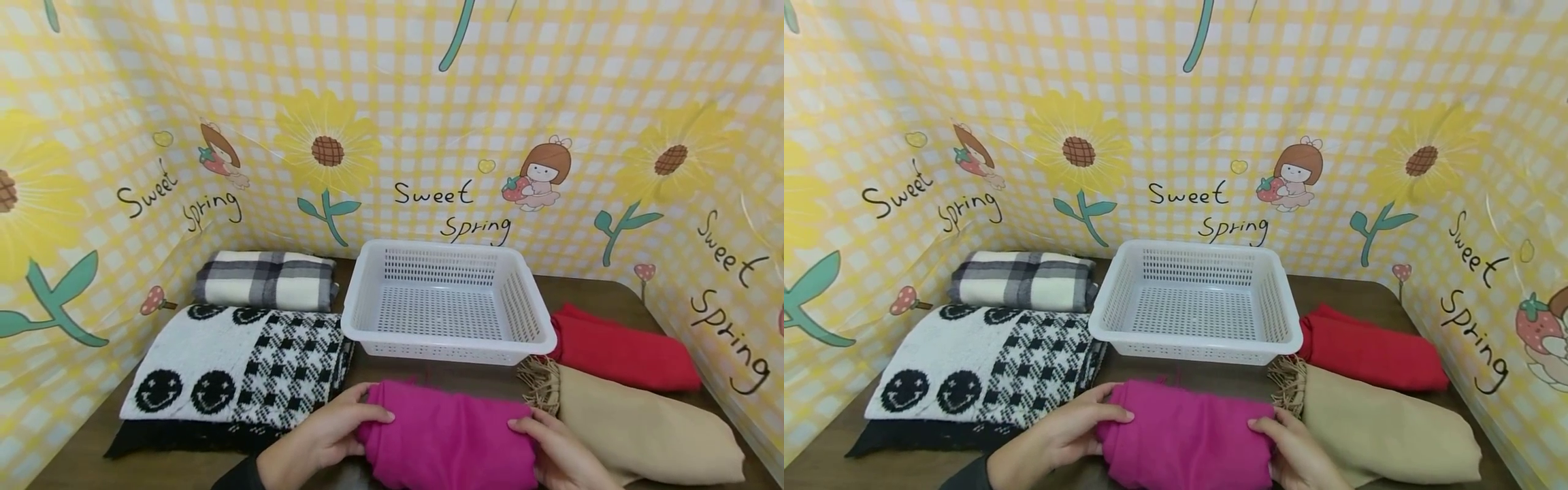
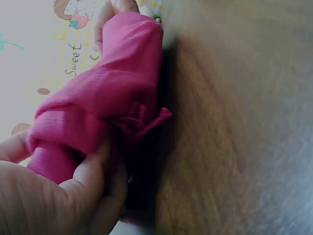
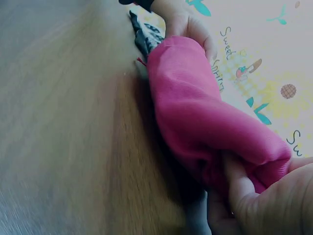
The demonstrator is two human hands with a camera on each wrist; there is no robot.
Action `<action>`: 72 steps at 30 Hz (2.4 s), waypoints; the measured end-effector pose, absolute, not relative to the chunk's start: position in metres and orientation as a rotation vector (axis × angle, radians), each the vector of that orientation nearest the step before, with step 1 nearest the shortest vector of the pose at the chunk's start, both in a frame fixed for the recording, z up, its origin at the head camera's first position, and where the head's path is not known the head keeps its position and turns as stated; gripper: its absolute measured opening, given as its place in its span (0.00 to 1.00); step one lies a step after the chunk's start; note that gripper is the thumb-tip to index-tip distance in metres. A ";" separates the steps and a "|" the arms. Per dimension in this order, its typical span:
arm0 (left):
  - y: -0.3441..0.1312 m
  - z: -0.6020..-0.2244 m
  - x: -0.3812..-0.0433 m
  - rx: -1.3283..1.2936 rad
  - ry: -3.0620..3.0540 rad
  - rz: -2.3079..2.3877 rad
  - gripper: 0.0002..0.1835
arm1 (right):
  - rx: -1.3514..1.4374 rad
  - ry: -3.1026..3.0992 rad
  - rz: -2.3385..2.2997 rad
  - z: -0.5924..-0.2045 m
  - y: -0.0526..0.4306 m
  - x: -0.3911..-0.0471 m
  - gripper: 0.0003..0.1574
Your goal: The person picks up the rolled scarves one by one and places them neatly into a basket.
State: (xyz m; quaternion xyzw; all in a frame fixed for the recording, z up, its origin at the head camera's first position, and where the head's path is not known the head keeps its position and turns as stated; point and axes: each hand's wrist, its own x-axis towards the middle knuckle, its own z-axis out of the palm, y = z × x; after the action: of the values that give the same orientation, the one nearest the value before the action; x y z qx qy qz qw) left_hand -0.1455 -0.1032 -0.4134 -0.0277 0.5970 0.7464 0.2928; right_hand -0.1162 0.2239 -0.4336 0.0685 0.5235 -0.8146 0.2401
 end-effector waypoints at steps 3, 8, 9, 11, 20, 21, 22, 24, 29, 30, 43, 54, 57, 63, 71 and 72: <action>-0.104 -0.413 -0.144 -0.081 1.549 2.020 0.35 | 0.198 1.433 -2.247 -0.431 0.222 -0.114 0.14; -0.108 -0.403 -0.142 -0.057 1.471 2.093 0.34 | 0.137 1.356 -2.290 -0.421 0.222 -0.109 0.10; -0.109 -0.400 -0.141 -0.049 1.461 2.107 0.34 | 0.112 1.321 -2.297 -0.419 0.221 -0.108 0.10; -0.111 -0.392 -0.140 -0.035 1.446 2.132 0.34 | 0.065 1.226 -2.320 -0.412 0.220 -0.108 0.11; -0.120 -0.353 -0.140 0.096 1.326 2.273 0.30 | 0.013 1.067 -2.438 -0.378 0.212 -0.113 0.17; -0.120 -0.349 -0.141 0.107 1.300 2.302 0.29 | 0.038 1.108 -2.463 -0.374 0.210 -0.115 0.16; -0.120 -0.345 -0.142 0.123 1.276 2.329 0.29 | 0.078 1.146 -2.486 -0.370 0.208 -0.117 0.14; -0.120 -0.337 -0.144 0.128 1.238 2.384 0.27 | 0.142 1.203 -2.526 -0.360 0.205 -0.121 0.12; -0.116 -0.316 -0.151 0.090 1.219 2.475 0.28 | 0.104 1.153 -2.627 -0.334 0.200 -0.136 0.11; -0.115 -0.313 -0.153 0.078 1.223 2.486 0.28 | 0.097 1.132 -2.641 -0.329 0.199 -0.139 0.11; -0.100 -0.276 -0.207 0.024 1.124 2.586 0.22 | 0.204 1.009 -2.799 -0.276 0.192 -0.196 0.27; -0.080 -0.253 -0.271 -0.066 1.149 2.590 0.20 | 0.293 1.047 -2.858 -0.252 0.198 -0.248 0.31; -0.080 -0.254 -0.286 -0.102 1.149 2.606 0.21 | 0.335 1.065 -2.866 -0.249 0.194 -0.262 0.27; -0.084 -0.267 -0.311 -0.181 1.135 2.653 0.18 | 0.430 1.089 -2.827 -0.257 0.185 -0.291 0.20; -0.088 -0.296 -0.340 -0.240 1.175 2.608 0.22 | 0.433 1.289 -2.699 -0.284 0.186 -0.328 0.14; -0.087 -0.299 -0.342 -0.258 1.175 2.601 0.23 | 0.445 1.309 -2.688 -0.287 0.187 -0.332 0.15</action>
State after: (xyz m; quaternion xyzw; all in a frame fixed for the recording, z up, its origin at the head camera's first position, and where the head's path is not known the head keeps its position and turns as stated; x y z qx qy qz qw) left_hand -0.3421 -0.0867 -0.2990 -0.0893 0.4061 0.8990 0.1373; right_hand -0.3316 0.1875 -0.2874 0.1469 0.4324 -0.8877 0.0592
